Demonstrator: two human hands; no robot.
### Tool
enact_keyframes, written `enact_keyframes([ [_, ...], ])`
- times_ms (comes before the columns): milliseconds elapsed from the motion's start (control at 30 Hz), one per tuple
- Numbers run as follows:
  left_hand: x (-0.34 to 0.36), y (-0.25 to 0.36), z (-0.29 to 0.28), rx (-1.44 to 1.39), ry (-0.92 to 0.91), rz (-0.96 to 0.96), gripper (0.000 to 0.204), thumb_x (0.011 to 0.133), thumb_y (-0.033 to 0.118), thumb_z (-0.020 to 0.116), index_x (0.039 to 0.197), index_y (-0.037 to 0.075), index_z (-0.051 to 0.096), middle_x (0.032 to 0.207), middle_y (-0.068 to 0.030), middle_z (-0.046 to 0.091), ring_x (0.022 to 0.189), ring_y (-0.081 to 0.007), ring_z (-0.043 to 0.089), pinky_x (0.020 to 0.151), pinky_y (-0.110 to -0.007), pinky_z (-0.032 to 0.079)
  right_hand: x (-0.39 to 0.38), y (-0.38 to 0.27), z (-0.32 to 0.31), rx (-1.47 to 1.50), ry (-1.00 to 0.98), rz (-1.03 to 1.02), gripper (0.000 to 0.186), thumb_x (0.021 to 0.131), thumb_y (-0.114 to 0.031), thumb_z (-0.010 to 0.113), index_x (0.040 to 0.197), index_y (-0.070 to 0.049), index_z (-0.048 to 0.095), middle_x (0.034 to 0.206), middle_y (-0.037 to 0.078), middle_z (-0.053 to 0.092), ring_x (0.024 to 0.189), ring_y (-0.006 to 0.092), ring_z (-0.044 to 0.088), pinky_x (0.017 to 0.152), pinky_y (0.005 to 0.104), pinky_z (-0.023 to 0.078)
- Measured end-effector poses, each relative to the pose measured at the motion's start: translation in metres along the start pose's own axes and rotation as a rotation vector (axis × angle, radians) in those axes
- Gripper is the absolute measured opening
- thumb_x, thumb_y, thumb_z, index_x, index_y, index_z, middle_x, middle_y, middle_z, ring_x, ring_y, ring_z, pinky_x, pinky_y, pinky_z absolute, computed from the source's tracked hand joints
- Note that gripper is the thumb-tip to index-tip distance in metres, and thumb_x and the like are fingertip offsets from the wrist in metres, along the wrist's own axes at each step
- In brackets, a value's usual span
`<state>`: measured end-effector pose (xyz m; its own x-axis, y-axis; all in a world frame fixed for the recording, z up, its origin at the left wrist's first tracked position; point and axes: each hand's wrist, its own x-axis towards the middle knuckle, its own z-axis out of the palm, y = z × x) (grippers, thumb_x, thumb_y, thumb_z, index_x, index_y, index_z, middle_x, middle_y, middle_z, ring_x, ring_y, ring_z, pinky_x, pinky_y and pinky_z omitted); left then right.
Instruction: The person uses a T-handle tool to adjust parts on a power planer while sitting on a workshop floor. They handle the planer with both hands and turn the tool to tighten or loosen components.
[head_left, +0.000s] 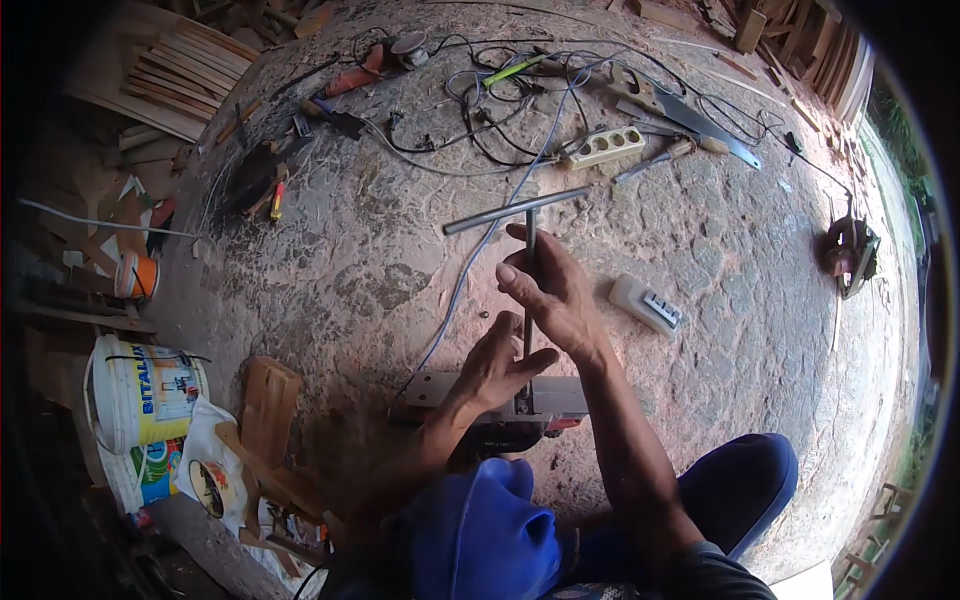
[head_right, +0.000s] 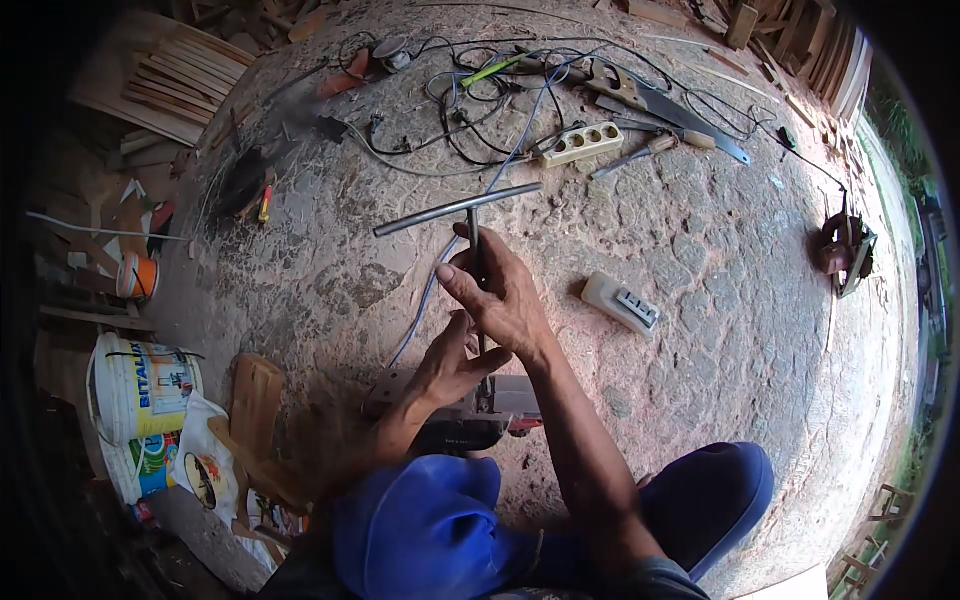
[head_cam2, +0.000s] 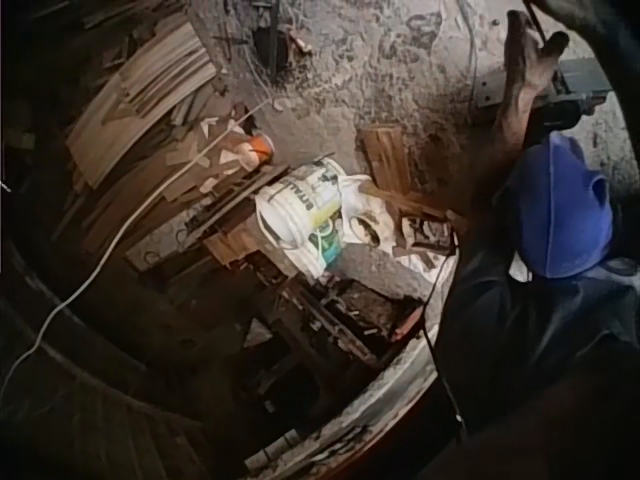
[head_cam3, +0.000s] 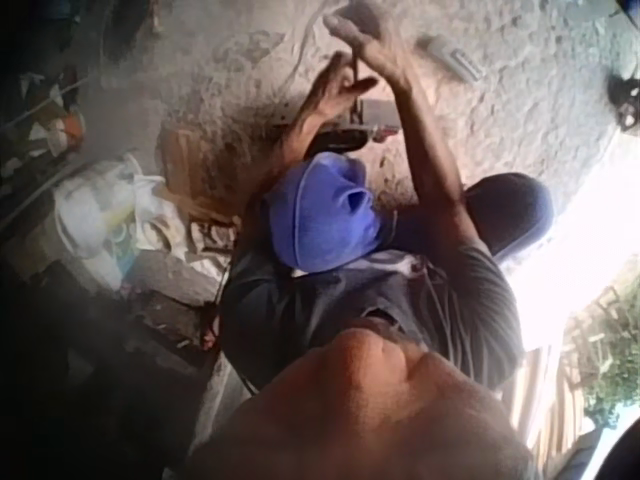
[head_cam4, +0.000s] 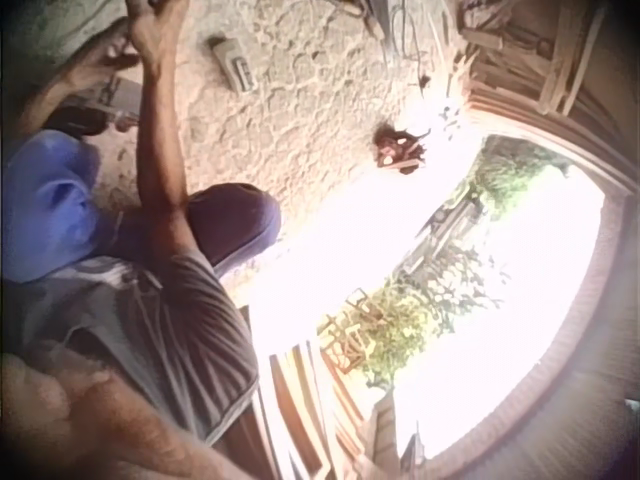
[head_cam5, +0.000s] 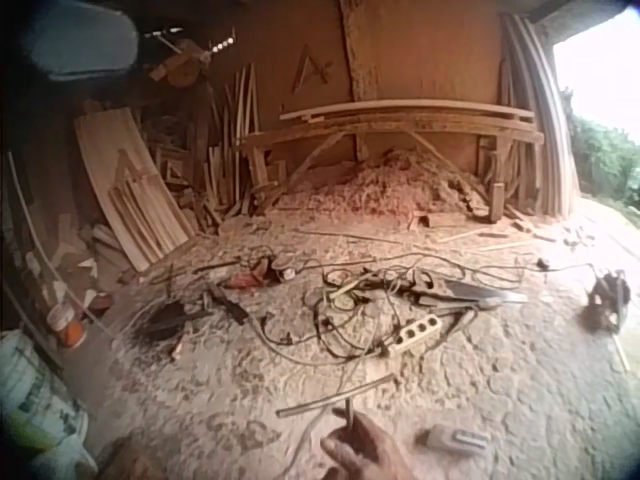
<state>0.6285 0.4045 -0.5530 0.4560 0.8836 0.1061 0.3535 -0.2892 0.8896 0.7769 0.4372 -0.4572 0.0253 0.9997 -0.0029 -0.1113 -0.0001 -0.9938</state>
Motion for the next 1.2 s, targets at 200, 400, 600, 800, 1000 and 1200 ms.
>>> enact_keyframes([
  [200, 0.006, 0.033, -0.027, 0.071, -0.321, -0.25, 0.022, 0.094, 0.022, 0.069, 0.1, 0.002, 0.062, 0.084, -0.0141, 0.066, 0.077, -0.0255, 0.065, 0.071, -0.04, 0.05, 0.002, 0.003, -0.002, -0.048, -0.009, -0.018, 0.066, 0.09, -0.04, 0.075, 0.136, 0.002, 0.052, 0.092, 0.009, 0.067, 0.085, 0.0162, 0.063, 0.078, 0.0317, 0.052],
  [400, -0.016, 0.023, -0.009, -0.176, -0.192, -0.293, 0.029, 0.092, 0.029, 0.072, 0.102, 0.004, 0.064, 0.083, -0.0127, 0.069, 0.078, -0.0241, 0.07, 0.069, -0.038, 0.052, 0.002, -0.01, -0.004, 0.021, -0.021, 0.002, 0.07, 0.093, -0.043, 0.072, 0.141, 0.003, 0.048, 0.097, 0.011, 0.07, 0.087, 0.0186, 0.068, 0.077, 0.0301, 0.052],
  [600, 0.002, 0.036, -0.025, 0.146, -0.412, -0.367, 0.043, 0.094, 0.037, 0.069, 0.109, -0.002, 0.058, 0.098, -0.0223, 0.068, 0.082, -0.0325, 0.07, 0.072, -0.041, 0.053, 0.001, -0.013, -0.003, -0.003, -0.014, -0.022, 0.067, 0.096, -0.043, 0.067, 0.139, 0.004, 0.049, 0.094, 0.013, 0.07, 0.087, 0.0202, 0.07, 0.079, 0.0332, 0.054],
  [800, -0.014, 0.012, -0.005, 0.101, -0.164, -0.079, 0.029, 0.091, 0.028, 0.071, 0.088, 0.0, 0.062, 0.079, -0.0184, 0.068, 0.08, -0.0367, 0.069, 0.071, -0.046, 0.053, 0.003, -0.013, -0.002, 0.027, -0.008, -0.034, 0.067, 0.096, -0.043, 0.066, 0.14, 0.004, 0.048, 0.091, 0.011, 0.07, 0.085, 0.0198, 0.069, 0.077, 0.0333, 0.054],
  [1000, 0.003, 0.047, -0.02, 0.245, -0.333, -0.381, 0.03, 0.089, 0.031, 0.07, 0.095, 0.002, 0.065, 0.082, -0.0193, 0.07, 0.087, -0.0391, 0.069, 0.079, -0.045, 0.052, 0.004, -0.007, -0.003, -0.061, 0.016, -0.076, 0.069, 0.096, -0.043, 0.066, 0.142, 0.004, 0.046, 0.094, 0.012, 0.068, 0.084, 0.0187, 0.068, 0.077, 0.0329, 0.053],
  [1200, -0.01, 0.02, -0.021, 0.165, -0.436, -0.273, 0.043, 0.087, 0.041, 0.071, 0.101, 0.002, 0.066, 0.093, -0.0203, 0.07, 0.09, -0.0391, 0.068, 0.083, -0.047, 0.052, 0.002, -0.013, 0.002, -0.029, 0.023, -0.075, 0.069, 0.096, -0.043, 0.067, 0.143, 0.004, 0.045, 0.096, 0.012, 0.067, 0.084, 0.018, 0.067, 0.077, 0.0333, 0.052],
])
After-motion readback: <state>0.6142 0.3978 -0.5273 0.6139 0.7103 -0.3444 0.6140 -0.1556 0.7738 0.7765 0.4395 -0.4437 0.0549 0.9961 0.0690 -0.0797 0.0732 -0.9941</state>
